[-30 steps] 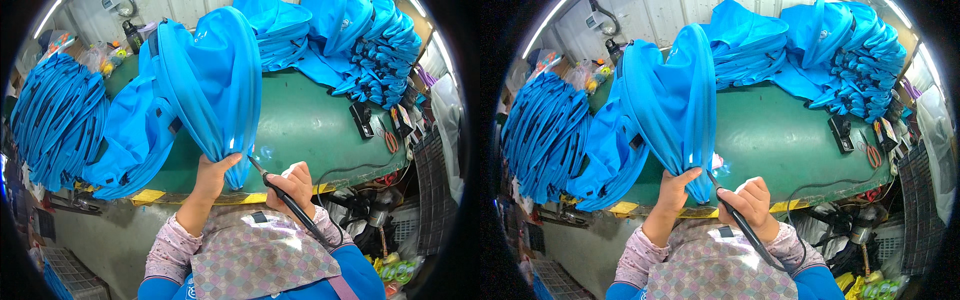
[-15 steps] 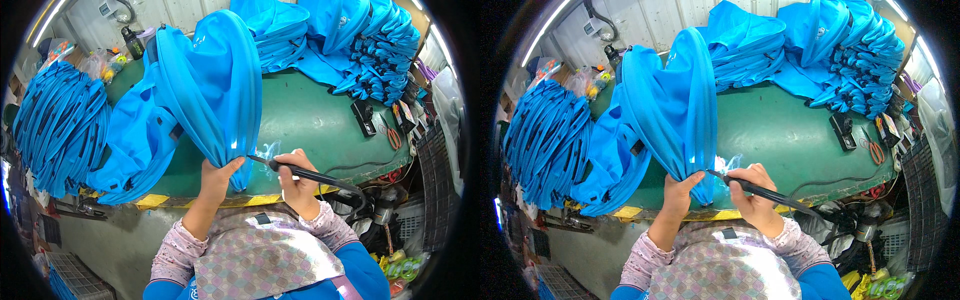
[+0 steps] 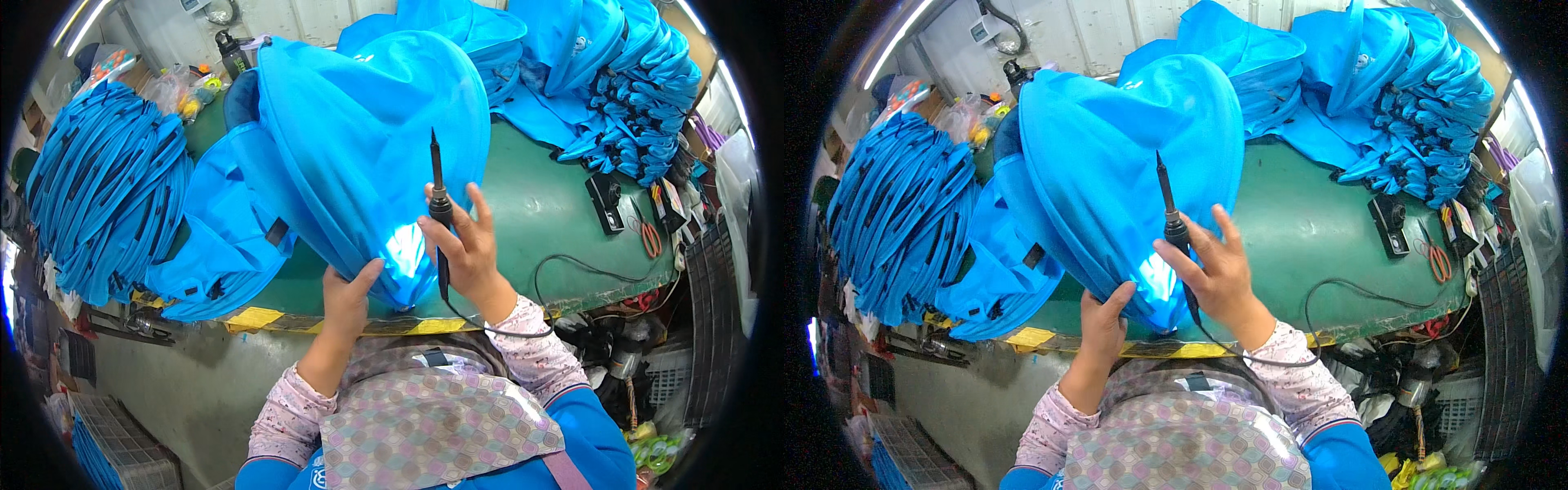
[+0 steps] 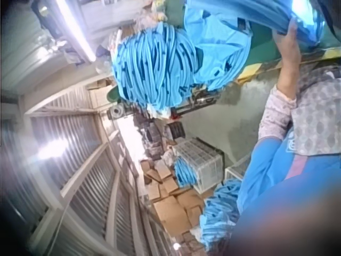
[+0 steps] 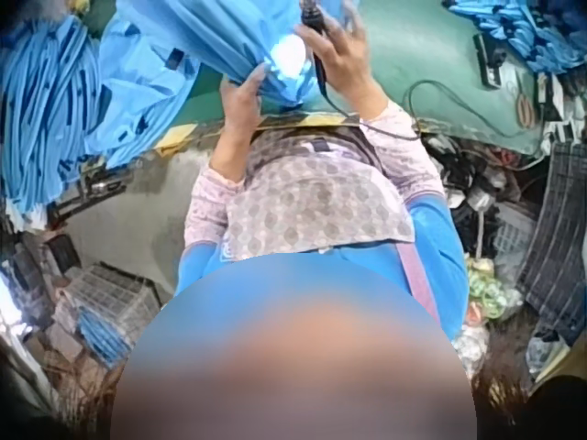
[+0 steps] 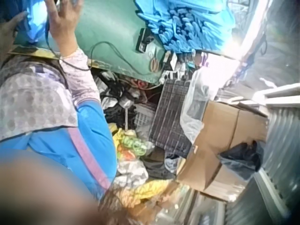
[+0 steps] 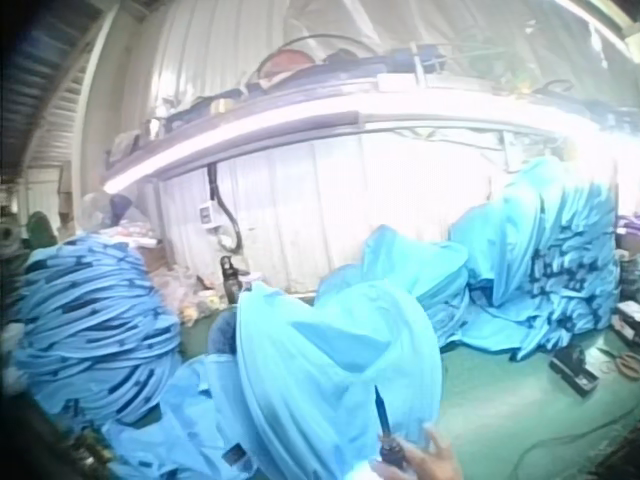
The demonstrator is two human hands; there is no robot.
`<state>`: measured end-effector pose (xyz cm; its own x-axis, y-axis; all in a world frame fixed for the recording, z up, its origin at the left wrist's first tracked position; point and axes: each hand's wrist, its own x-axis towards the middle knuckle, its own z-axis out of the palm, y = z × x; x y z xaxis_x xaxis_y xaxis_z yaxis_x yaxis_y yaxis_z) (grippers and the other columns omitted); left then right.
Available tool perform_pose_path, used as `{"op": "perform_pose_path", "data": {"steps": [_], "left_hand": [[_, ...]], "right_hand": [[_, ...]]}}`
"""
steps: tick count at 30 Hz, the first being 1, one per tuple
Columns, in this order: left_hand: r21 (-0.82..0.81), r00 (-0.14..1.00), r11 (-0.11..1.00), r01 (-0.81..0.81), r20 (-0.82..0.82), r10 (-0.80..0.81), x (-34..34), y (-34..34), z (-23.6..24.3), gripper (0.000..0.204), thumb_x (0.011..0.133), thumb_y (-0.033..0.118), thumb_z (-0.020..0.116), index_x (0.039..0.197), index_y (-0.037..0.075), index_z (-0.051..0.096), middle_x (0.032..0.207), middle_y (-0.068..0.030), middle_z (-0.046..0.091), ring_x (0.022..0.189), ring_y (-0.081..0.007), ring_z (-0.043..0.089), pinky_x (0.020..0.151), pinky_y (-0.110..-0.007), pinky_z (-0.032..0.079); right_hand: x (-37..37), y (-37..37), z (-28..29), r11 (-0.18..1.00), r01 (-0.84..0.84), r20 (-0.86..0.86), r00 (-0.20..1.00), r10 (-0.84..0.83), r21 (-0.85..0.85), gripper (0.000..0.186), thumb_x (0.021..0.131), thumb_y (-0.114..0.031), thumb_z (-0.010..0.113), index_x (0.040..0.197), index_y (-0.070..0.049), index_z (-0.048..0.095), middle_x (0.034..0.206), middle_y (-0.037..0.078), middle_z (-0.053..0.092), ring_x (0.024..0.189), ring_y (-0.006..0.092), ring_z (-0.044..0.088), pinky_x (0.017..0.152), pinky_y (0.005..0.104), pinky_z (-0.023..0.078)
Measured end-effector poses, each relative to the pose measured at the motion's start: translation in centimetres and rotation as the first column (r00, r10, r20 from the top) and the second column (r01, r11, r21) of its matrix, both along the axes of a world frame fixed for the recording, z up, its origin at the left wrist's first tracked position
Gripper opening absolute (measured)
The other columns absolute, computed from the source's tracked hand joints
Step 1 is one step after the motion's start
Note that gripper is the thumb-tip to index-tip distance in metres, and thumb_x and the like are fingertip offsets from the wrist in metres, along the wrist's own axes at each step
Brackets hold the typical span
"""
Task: The person uses a handheld heat-sealing tool to seal seams on blue fabric bags. They pick up each bag, apply the tool along the edges, then place the finished bag on a growing stack on the table.
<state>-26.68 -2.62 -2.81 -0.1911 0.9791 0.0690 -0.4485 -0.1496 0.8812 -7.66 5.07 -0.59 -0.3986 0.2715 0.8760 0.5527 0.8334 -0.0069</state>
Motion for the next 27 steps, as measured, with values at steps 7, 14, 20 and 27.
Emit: {"op": "perform_pose_path", "data": {"steps": [7, 14, 20, 27], "left_hand": [[-0.013, 0.995, 0.995, 0.098, -0.024, -0.098, 0.5, 0.7, 0.5, 0.035, 0.090, 0.014, 0.076, 0.119, 0.000, 0.064, 0.113, -0.0058, 0.069, 0.101, -0.0153, 0.065, 0.088, -0.030, 0.050], [-0.016, 0.994, 1.000, 0.012, 0.109, -0.010, 1.4, 0.5, -0.8, 0.040, 0.088, 0.012, 0.077, 0.122, -0.002, 0.062, 0.118, -0.0089, 0.068, 0.104, -0.0179, 0.065, 0.093, -0.032, 0.050], [-0.014, 0.999, 1.000, -0.023, 0.042, 0.023, 1.9, 0.7, -2.2, 0.039, 0.087, 0.009, 0.078, 0.120, -0.001, 0.062, 0.115, -0.0086, 0.068, 0.100, -0.0175, 0.065, 0.092, -0.032, 0.050], [-0.027, 0.996, 0.999, -0.045, 0.080, 0.047, 2.5, 0.5, -2.1, 0.029, 0.088, 0.008, 0.076, 0.114, 0.000, 0.064, 0.108, -0.0065, 0.069, 0.096, -0.0155, 0.065, 0.089, -0.032, 0.050]], "right_hand": [[-5.2, -1.8, -0.3, 0.834, -0.461, -0.397, 0.857, 0.329, -0.303, 0.066, 0.082, 0.011, 0.070, 0.137, -0.009, 0.040, 0.142, 0.024, 0.051, 0.106, 0.0301, 0.059, 0.092, 0.0396, 0.050], [-3.8, -1.8, 0.0, 0.916, -0.338, -0.326, 0.909, 0.259, -0.215, 0.059, 0.079, 0.013, 0.071, 0.130, -0.007, 0.048, 0.131, 0.021, 0.060, 0.091, 0.0307, 0.059, 0.085, 0.0381, 0.050], [0.3, -6.7, 2.1, 0.940, -0.266, -0.420, 0.894, 0.157, -0.213, 0.027, 0.079, -0.008, 0.077, 0.105, -0.004, 0.070, 0.076, 0.006, 0.057, 0.068, 0.0239, 0.049, 0.066, 0.0363, 0.040], [0.3, -6.6, 0.9, 0.980, -0.198, -0.178, 0.965, 0.193, -0.014, 0.034, 0.077, -0.013, 0.077, 0.109, -0.008, 0.068, 0.065, -0.004, 0.051, 0.064, 0.0168, 0.048, 0.065, 0.0338, 0.037]]}}
